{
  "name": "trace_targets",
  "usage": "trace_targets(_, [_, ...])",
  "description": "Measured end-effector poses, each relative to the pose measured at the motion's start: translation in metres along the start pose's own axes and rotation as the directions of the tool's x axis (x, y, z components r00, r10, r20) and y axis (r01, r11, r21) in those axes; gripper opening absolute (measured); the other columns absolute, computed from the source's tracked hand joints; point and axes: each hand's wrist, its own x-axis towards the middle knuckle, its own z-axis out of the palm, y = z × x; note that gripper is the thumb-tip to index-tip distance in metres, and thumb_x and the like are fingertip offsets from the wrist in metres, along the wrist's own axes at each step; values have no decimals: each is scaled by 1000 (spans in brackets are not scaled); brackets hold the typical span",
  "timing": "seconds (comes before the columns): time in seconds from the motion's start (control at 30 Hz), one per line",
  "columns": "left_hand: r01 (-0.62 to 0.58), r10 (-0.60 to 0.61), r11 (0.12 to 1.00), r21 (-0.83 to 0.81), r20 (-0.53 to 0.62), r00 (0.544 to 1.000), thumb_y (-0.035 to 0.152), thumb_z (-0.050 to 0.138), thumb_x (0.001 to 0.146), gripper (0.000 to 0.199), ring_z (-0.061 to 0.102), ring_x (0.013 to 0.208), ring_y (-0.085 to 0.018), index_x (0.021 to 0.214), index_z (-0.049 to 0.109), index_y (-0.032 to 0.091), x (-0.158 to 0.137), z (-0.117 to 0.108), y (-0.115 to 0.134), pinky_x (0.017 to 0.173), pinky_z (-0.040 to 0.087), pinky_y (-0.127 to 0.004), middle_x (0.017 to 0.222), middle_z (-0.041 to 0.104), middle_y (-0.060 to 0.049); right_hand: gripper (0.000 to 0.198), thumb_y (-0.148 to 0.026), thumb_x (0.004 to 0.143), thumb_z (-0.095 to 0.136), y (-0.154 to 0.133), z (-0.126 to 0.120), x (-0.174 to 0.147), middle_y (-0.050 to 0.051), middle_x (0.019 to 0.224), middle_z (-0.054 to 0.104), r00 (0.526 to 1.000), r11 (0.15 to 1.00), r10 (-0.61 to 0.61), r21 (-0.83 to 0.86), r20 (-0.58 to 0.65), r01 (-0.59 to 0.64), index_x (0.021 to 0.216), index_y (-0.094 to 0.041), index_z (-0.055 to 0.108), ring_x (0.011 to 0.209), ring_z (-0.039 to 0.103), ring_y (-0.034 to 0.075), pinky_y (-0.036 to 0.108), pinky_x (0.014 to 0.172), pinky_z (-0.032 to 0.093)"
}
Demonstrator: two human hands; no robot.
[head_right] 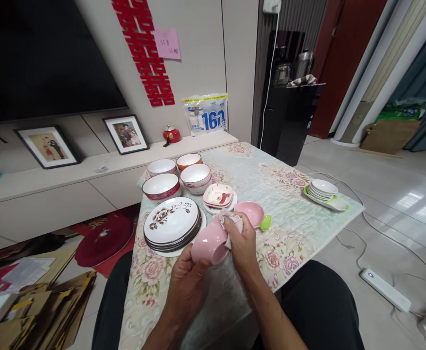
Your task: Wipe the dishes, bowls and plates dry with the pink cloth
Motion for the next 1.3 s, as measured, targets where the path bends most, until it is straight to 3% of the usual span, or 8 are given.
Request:
trace_targets(0.1, [-16,16,1000,-7,-14,1000,37,82,77,25,54,71,-13,87,70,18,3,4,5,69,44,-24,80,68,-1,30,-48,86,70,0,1,-2,-4,67,57,999,998,55,23,2,-55,95,-20,64,59,48,15,27,56,39])
trace_targets(0.2, [-15,17,998,59,-27,1000,37,83,76,26,57,73,-14,90,72,18,6,5,10,69,46,-25,80,70,-1,21,-41,90,66,-10,4,-12,1,80,63,988,980,-151,-131,20,152,94,-20,66,74,57,19,31,68,46])
trace_targets(0.33, [-18,24,996,91,-72,997,32,83,77,22,60,78,-15,92,74,19,7,6,13,76,49,-26,83,71,0,11,-27,93,60,-23,10,-28,6,103,63,860,827,-478,-237,178,509,92,-23,70,102,60,23,38,87,48])
trace_targets(0.5, [45,-61,987,-157,-96,994,31,89,69,40,68,92,-20,105,76,21,6,15,17,87,53,-31,102,76,-6,8,-19,90,63,-17,10,-28,7,99,61,710,689,-609,-206,354,694,91,-22,70,102,58,24,40,86,49])
trace_targets(0.77, [6,-63,953,-302,-178,982,31,86,73,41,68,113,-24,112,75,20,11,24,29,108,48,-38,114,77,-10,7,-19,92,64,-1,5,-13,5,96,61,813,728,-572,-387,114,566,93,-22,69,94,62,21,38,83,51])
trace_targets(0.97, [-3,-63,961,-275,-231,971,33,87,73,50,70,109,-23,119,71,22,12,19,30,105,50,-36,114,77,-9,10,-16,94,58,-20,19,-35,4,86,63,784,659,-572,-433,242,615,90,-22,65,82,61,19,33,72,51])
trace_targets(1.17, [0,-53,960,-281,-181,982,32,88,70,48,68,114,-27,115,73,20,6,24,30,106,50,-40,114,77,-10,10,-14,96,55,-19,11,-23,5,86,64,652,464,-695,-504,303,729,93,-21,62,85,60,21,35,75,50])
trace_targets(1.3, [-39,-23,960,-276,-220,975,32,87,72,48,67,119,-28,116,73,20,9,23,32,111,46,-41,118,76,-11,12,-13,97,51,-12,13,-23,5,81,62,690,427,-667,-616,280,662,90,-21,58,80,58,22,36,71,48])
